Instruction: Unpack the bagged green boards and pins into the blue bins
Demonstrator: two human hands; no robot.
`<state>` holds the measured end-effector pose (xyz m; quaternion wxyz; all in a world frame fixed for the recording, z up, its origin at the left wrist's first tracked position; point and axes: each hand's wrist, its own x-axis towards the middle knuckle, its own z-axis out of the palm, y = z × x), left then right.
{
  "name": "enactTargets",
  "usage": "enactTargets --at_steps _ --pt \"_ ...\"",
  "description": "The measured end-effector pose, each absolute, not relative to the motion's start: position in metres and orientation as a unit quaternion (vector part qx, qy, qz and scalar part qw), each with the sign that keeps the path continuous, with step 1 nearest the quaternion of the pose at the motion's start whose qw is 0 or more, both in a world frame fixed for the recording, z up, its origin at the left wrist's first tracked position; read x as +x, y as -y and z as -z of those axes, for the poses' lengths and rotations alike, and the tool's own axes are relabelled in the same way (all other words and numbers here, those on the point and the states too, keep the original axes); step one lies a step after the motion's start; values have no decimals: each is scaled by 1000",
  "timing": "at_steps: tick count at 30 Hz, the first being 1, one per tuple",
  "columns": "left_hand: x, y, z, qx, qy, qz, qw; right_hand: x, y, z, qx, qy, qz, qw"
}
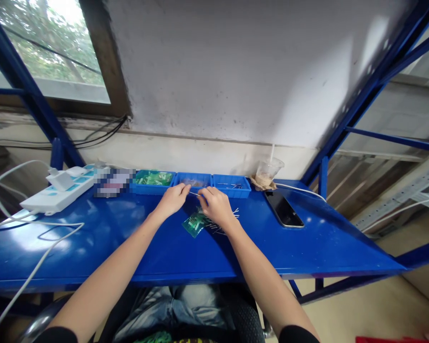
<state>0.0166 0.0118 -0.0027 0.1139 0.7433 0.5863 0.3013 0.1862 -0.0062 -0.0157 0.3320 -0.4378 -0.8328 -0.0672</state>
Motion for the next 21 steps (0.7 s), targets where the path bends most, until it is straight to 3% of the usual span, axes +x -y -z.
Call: enactTargets --at_steps 9,17,21 --pt "16 -5 -1 800 -407 -404 175 192 -2 18 -474 788 3 392" --pt "22 -9 8 792 -447 -375 178 195 5 8 -419 816 20 398" --pt "32 -2 17 805 -485 -303 156 216 -5 4 -524 723 89 441"
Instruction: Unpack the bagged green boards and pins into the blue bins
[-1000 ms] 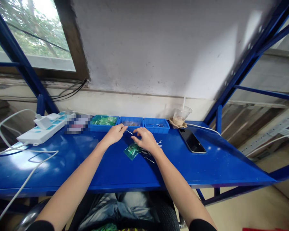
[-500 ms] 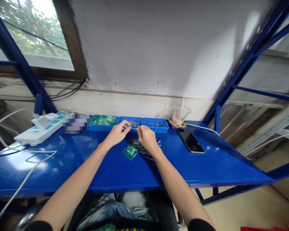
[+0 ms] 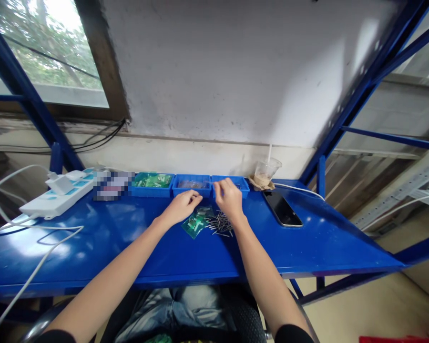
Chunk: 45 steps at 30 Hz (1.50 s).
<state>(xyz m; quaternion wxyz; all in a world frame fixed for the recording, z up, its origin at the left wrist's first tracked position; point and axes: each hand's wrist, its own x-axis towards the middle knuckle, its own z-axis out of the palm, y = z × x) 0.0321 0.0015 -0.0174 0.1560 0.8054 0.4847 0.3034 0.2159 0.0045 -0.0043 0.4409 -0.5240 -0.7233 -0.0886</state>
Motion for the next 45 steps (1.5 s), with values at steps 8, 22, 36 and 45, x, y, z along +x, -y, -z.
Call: enactTargets --at_steps 8,22,36,45 --pt "32 -6 29 830 -495 -185 176 237 -17 14 -645 644 0 411" --pt "27 -8 11 790 -375 -449 184 208 -15 18 -414 582 -512 477" --pt "25 -15 12 613 -481 -479 404 185 3 17 -406 804 34 433" --pt "37 2 10 796 -352 -469 152 191 -2 15 -477 695 -195 501"
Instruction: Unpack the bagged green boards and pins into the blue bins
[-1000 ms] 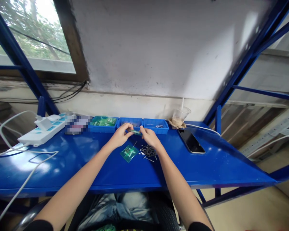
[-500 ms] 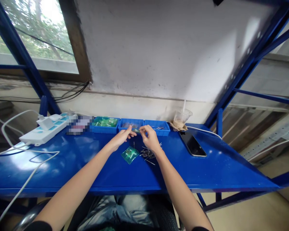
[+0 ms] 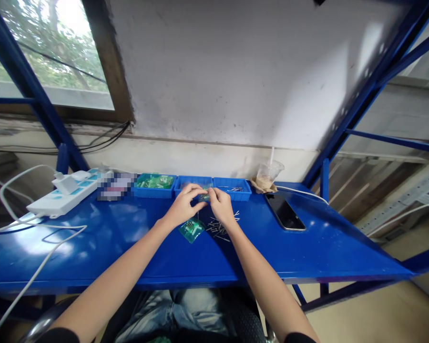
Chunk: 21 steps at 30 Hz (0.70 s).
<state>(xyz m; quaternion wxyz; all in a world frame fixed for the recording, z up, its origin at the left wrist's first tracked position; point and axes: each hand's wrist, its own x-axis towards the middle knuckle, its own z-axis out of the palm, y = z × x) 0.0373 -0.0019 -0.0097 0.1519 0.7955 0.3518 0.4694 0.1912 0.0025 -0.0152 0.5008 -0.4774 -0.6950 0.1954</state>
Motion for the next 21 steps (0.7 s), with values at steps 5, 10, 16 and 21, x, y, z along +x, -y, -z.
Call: enactTargets --at_steps 5,10,16,21 --pt "34 -4 9 631 -452 -472 417 192 -2 18 -433 768 -22 472" --pt "22 -14 5 590 -482 -468 449 183 7 18 -369 835 10 409" --pt "-26 -25 -12 576 -557 -598 -21 179 16 11 -358 855 -58 370" --pt "-65 -38 0 576 -588 -558 -109 184 18 14 -319 918 -162 171"
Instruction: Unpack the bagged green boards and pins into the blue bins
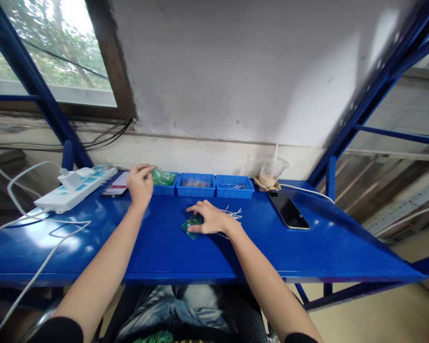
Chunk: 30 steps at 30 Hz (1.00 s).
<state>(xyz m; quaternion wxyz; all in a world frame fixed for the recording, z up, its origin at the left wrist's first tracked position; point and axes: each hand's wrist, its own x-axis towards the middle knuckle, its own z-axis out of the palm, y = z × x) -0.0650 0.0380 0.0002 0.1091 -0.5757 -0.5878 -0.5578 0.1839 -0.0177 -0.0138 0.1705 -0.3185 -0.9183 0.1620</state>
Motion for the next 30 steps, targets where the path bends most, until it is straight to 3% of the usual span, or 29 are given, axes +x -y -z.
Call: enactTargets --at_steps 4,10,14,17,19,21,25,27,30 --pt "-68 -46 15 -613 648 446 70 183 19 16 -312 923 -184 132" --pt "-60 -38 11 -606 700 375 54 182 17 15 -336 903 -195 181" --pt "-57 -31 2 -573 729 368 68 182 16 12 -349 834 -351 245" --pt "-47 -28 -4 -611 664 430 39 182 12 12 -347 761 -444 321" --pt "-31 -24 -5 -663 587 460 -66 184 9 13 -350 726 -463 370" --pt "-10 -16 -2 -693 518 439 -241 186 5 12 -350 712 -443 418" --pt "28 -1 9 -593 441 294 -606 193 4 7 -335 769 -264 476" --pt "34 0 11 -533 397 305 -682 195 7 5 -333 795 -199 466" --pt "29 -4 10 -503 373 426 -653 192 9 6 -362 798 -158 455"
